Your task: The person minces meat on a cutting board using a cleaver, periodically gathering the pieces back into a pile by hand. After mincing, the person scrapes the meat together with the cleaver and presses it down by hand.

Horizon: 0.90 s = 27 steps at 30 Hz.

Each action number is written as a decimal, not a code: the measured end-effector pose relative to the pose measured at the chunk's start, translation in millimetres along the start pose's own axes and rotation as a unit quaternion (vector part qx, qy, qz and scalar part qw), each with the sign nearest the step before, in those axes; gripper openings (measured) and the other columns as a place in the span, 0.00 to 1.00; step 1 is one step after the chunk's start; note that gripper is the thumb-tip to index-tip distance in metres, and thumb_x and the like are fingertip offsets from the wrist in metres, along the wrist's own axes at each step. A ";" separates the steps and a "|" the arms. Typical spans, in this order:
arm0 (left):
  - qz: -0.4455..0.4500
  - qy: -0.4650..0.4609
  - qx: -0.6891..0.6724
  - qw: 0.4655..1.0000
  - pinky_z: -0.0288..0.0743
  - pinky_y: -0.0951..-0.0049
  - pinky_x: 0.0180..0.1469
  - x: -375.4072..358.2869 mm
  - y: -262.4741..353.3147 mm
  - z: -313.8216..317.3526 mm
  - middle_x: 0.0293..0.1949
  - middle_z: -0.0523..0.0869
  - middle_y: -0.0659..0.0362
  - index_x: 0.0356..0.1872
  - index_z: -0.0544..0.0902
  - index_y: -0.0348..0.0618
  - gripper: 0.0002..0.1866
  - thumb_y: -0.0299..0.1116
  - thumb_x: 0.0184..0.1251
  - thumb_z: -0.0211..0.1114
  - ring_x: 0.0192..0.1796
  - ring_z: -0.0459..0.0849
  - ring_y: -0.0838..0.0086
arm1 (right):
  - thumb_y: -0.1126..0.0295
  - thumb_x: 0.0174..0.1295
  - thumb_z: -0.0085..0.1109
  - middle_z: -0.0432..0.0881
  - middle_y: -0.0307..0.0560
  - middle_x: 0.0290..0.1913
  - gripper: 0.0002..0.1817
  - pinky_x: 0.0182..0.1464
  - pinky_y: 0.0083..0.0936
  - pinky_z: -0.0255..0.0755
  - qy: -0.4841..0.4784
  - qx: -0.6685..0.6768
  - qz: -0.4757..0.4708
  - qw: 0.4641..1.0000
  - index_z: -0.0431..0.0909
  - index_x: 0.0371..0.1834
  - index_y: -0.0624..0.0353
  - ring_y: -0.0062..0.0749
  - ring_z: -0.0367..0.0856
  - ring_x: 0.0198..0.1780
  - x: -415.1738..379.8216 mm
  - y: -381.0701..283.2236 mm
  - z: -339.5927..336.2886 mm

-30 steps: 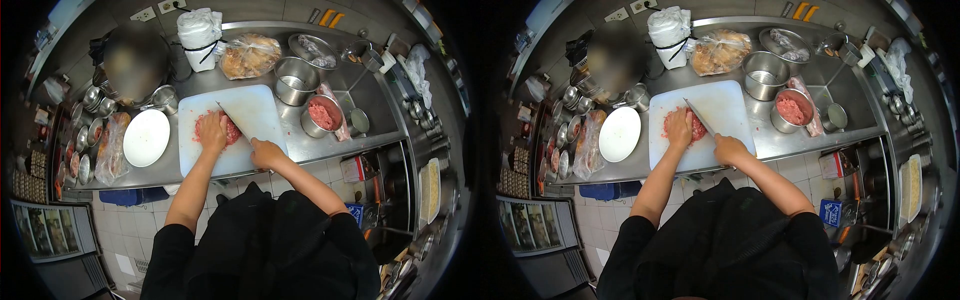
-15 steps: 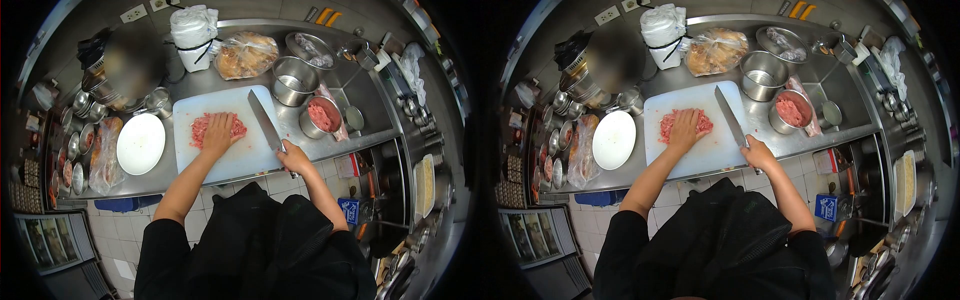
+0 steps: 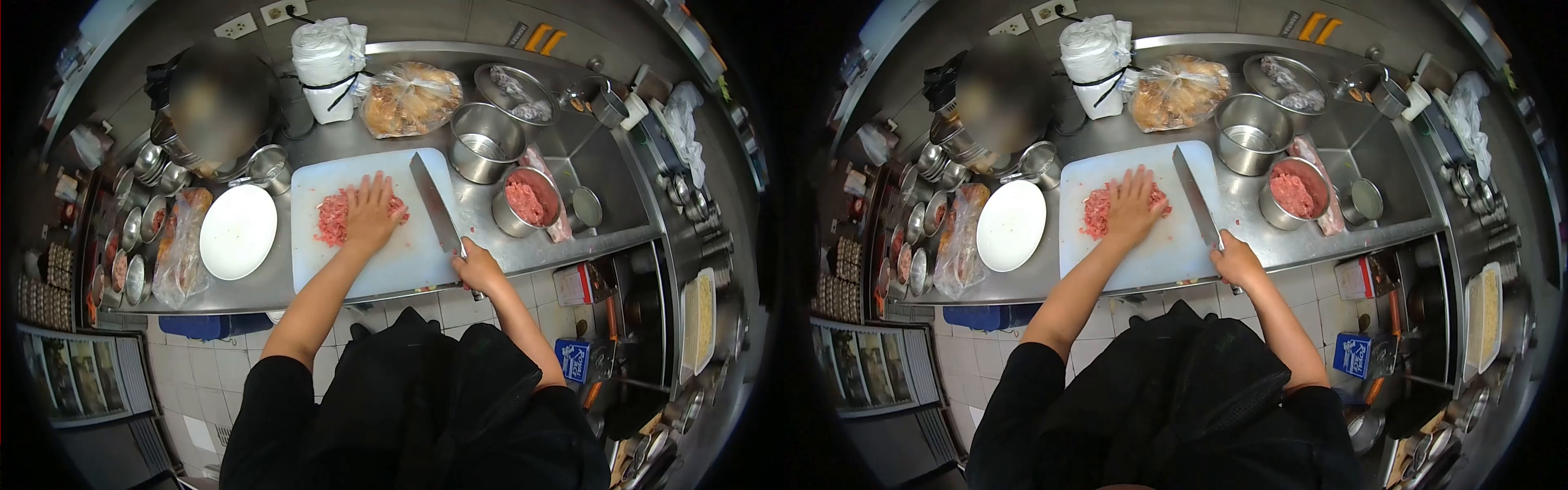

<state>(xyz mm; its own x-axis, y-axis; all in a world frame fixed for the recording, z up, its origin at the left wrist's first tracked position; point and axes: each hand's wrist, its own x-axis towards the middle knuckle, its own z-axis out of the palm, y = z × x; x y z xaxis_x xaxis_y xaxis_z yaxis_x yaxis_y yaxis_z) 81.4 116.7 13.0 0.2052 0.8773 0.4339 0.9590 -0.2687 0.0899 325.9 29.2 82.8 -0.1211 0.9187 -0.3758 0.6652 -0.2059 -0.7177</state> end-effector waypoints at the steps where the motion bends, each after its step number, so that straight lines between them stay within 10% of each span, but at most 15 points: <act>1: 0.019 -0.052 0.013 0.998 0.42 0.46 0.80 5.7 1.0 6.2 0.76 0.66 0.54 0.75 0.65 0.44 0.37 0.59 0.76 0.49 0.79 0.58 0.60 | 0.65 0.68 0.54 0.80 0.49 0.22 0.13 0.25 0.34 0.74 -0.005 -0.001 -0.004 1.000 0.72 0.49 0.61 0.34 0.80 0.17 0.0 -1.6 0.1; 12: -0.011 -0.152 -0.082 0.985 0.37 0.52 0.82 26.0 -36.9 -24.3 0.77 0.66 0.56 0.75 0.68 0.46 0.32 0.56 0.80 0.42 0.81 0.56 0.62 | 0.66 0.67 0.54 0.80 0.50 0.22 0.14 0.24 0.33 0.74 0.011 0.029 -0.005 1.000 0.73 0.51 0.62 0.34 0.79 0.17 3.5 8.3 3.3; 19: -0.089 -0.104 -0.198 0.971 0.67 0.57 0.68 -9.7 -73.6 -22.7 0.60 0.82 0.51 0.58 0.82 0.43 0.23 0.49 0.76 0.54 0.64 0.76 0.55 | 0.65 0.68 0.53 0.81 0.52 0.24 0.16 0.24 0.32 0.75 -0.002 0.012 -0.009 1.000 0.73 0.53 0.63 0.33 0.81 0.19 4.5 6.0 -0.9; 27: -0.123 0.027 -0.105 0.986 0.67 0.54 0.67 -30.1 -53.4 -9.2 0.57 0.84 0.50 0.61 0.80 0.41 0.22 0.44 0.75 0.55 0.61 0.79 0.54 | 0.58 0.71 0.52 0.85 0.67 0.35 0.18 0.44 0.55 0.75 0.137 -0.165 -0.151 0.965 0.72 0.51 0.63 0.68 0.83 0.39 11.4 -59.1 -2.7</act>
<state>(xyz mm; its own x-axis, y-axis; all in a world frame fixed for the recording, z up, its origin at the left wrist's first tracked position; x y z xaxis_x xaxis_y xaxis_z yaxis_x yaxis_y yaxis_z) 22.2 101.0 3.3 -0.0450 0.9053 0.4224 0.9156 -0.1318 0.3799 287.1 52.7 122.6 -0.1772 0.9839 0.0221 0.8344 0.1621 -0.5267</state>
